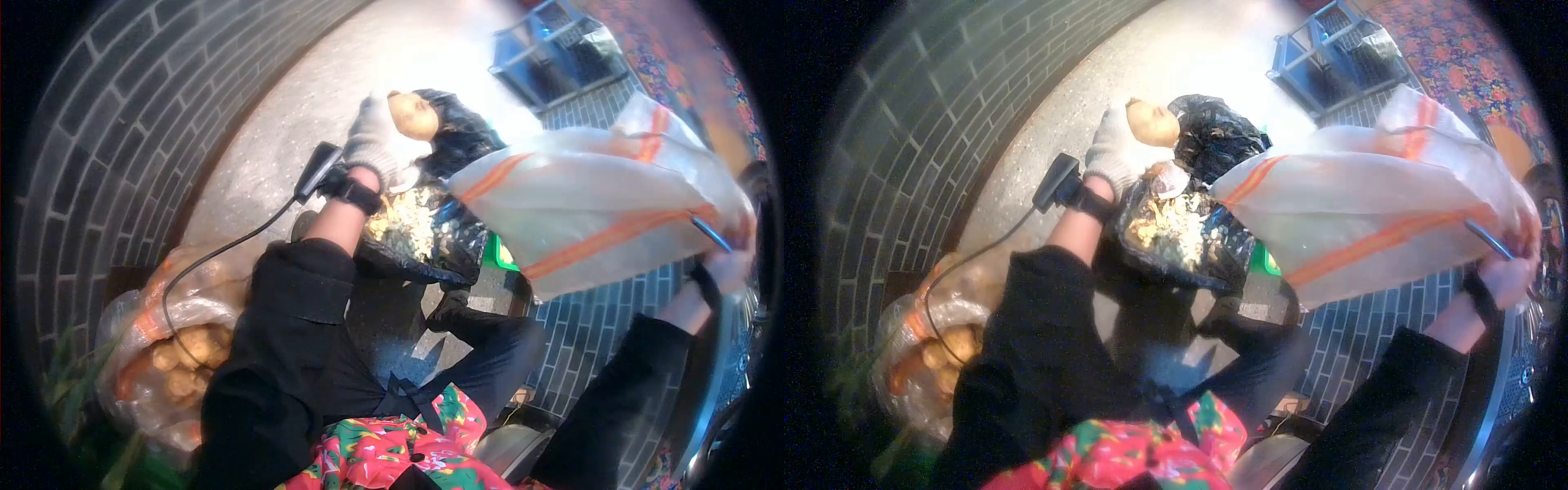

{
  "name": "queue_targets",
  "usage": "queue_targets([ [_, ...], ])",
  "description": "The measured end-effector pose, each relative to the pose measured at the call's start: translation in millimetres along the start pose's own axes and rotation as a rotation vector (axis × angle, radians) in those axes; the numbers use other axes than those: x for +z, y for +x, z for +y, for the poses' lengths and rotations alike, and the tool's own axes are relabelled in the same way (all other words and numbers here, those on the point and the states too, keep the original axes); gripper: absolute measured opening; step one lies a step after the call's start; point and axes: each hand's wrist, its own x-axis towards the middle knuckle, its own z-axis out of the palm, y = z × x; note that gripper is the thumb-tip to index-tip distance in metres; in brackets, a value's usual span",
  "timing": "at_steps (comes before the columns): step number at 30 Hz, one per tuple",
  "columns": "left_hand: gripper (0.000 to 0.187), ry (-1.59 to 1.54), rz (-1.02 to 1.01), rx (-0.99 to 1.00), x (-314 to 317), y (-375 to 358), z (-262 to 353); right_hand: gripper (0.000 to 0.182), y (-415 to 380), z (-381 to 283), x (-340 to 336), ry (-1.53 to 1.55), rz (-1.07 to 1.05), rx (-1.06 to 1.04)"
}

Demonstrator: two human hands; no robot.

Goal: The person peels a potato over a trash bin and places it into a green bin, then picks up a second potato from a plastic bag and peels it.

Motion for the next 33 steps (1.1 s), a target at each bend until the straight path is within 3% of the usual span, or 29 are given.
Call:
queue_targets([
  [4, 0.090, -0.004, -0.028, 0.043, 7.1, 3.2, -6.5, 0.028, 4.0, -30.8, -26.0, -0.131, 0.131, -0.283],
  [6, 0.091, 0.003, -0.013, 0.034, 9.5, 1.1, -5.6, 0.027, 7.3, -29.6, -34.4, -0.210, 0.145, -0.330],
  [12, 0.090, 0.004, 0.004, 0.096, 12.3, -6.4, -4.3, 0.024, 0.9, 49.9, -34.3, -0.475, 0.082, -0.122],
  [17, 0.091, 0.093, 0.041, 0.104, 14.9, -6.5, -9.6, 0.019, -34.8, 98.7, -38.9, -0.370, 0.131, -0.104],
  [21, 0.092, 0.019, -0.016, 0.061, 12.1, -4.0, -7.5, 0.016, -7.4, 115.9, -79.0, -0.300, 0.022, 0.013],
  [26, 0.092, 0.037, 0.024, 0.120, 19.9, -2.6, -11.6, 0.006, -26.0, 100.9, -20.7, -0.219, -0.219, 0.019],
  [27, 0.092, 0.032, 0.021, 0.118, 22.5, -1.9, -16.0, 0.007, -31.0, 97.0, -6.7, -0.159, -0.236, -0.077],
  [33, 0.095, 0.046, 0.048, 0.147, 21.0, 1.6, -24.2, 0.031, -47.3, 76.8, 45.7, -0.060, -0.304, -0.162],
])
